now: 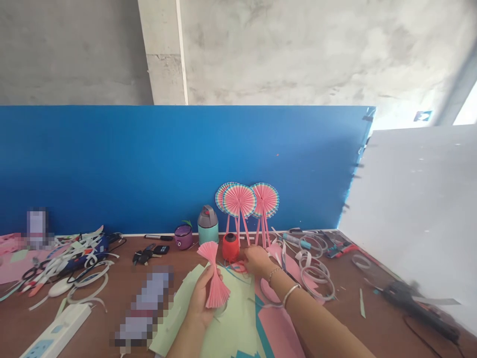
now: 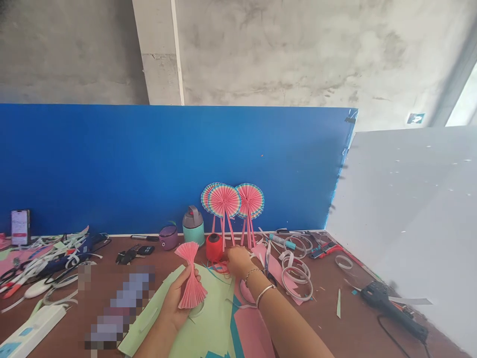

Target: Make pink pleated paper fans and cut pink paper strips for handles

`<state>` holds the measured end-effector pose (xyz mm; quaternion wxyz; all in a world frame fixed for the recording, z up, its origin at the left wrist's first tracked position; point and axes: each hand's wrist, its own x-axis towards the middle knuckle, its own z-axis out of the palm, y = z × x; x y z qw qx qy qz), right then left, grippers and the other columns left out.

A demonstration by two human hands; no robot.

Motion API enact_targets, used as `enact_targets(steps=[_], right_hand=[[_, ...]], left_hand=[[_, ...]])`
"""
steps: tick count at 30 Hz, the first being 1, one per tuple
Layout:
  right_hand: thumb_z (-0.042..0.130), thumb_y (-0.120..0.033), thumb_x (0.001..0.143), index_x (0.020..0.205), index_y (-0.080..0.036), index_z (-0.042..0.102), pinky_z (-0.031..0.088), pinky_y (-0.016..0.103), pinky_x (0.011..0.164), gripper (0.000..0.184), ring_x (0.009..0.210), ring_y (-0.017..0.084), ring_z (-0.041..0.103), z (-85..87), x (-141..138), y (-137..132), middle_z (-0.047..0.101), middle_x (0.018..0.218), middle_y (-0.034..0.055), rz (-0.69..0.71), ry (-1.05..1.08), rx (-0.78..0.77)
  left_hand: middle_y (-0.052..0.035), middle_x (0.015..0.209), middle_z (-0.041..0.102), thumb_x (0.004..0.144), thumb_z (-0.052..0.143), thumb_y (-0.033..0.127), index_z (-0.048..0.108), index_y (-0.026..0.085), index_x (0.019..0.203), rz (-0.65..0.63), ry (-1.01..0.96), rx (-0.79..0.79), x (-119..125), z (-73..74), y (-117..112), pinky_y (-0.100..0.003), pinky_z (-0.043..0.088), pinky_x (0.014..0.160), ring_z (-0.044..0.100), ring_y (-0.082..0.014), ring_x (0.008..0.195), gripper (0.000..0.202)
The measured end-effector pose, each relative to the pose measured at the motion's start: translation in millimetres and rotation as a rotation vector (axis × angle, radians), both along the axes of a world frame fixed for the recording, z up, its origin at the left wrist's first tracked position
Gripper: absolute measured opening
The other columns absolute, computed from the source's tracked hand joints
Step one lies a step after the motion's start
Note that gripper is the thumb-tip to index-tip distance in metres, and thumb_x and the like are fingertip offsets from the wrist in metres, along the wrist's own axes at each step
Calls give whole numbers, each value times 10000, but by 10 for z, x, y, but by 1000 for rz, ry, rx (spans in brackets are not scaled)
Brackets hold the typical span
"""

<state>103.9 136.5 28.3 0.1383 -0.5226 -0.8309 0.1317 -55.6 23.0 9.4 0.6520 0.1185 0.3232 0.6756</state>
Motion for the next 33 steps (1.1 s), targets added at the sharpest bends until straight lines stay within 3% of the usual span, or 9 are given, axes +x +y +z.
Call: enact_targets(steps=[4, 6, 10, 15, 18, 25, 33], right_hand=[[469, -215, 736, 691, -144, 591, 387, 231, 507, 148, 581, 157, 578, 124, 110, -30, 659, 676, 85, -69, 355, -118], [412, -285, 777, 727, -157, 564, 374, 209, 473, 205, 531, 119, 548, 243, 183, -69, 667, 717, 70, -42, 535, -169], [407, -336, 774, 707, -174, 508, 369, 181, 456, 202, 532, 76, 522, 587, 244, -177, 674, 907, 70, 53, 805, -239], [602, -288, 688, 684, -161, 560, 431, 173, 514, 134, 614, 94, 591, 1017, 22, -184, 685, 840, 55, 181, 1092, -420], [617, -255, 690, 671, -153, 574, 489, 201, 584, 112, 705, 131, 644, 1195, -182, -51, 687, 830, 64, 170, 1162, -448], [596, -185, 725, 656, -161, 553, 520, 224, 691, 85, 699, 113, 639, 1617, -363, 295, 661, 716, 37, 98, 1371, -268], [611, -241, 680, 705, -179, 569, 481, 225, 697, 79, 738, 105, 600, 1981, -198, 229, 653, 772, 3, 73, 1528, 111]], left_hand=[[13, 626, 570, 776, 625, 174, 567, 151, 743, 34, 9, 13, -11, 28, -10, -205, 460, 482, 569, -103, 509, 71], [10, 626, 574, 781, 619, 171, 569, 157, 728, 24, 11, 14, -12, 37, -14, -211, 465, 480, 569, -107, 512, 75], [14, 620, 571, 776, 628, 172, 565, 151, 716, 25, 5, 13, -8, 32, -7, -207, 470, 475, 569, -100, 508, 90], [14, 641, 576, 765, 632, 158, 570, 144, 742, 34, -9, 34, -13, 23, 1, -206, 470, 473, 579, -99, 511, 68], [15, 630, 572, 775, 622, 165, 572, 139, 733, 39, 9, 19, -17, 35, -9, -203, 459, 462, 572, -96, 501, 71], [18, 623, 573, 773, 626, 163, 573, 144, 752, 44, -36, 22, -26, 35, 7, -201, 454, 476, 576, -99, 496, 60], [12, 632, 577, 785, 610, 181, 573, 145, 732, 50, -33, 29, -31, 50, -3, -227, 475, 494, 596, -123, 540, 74]])
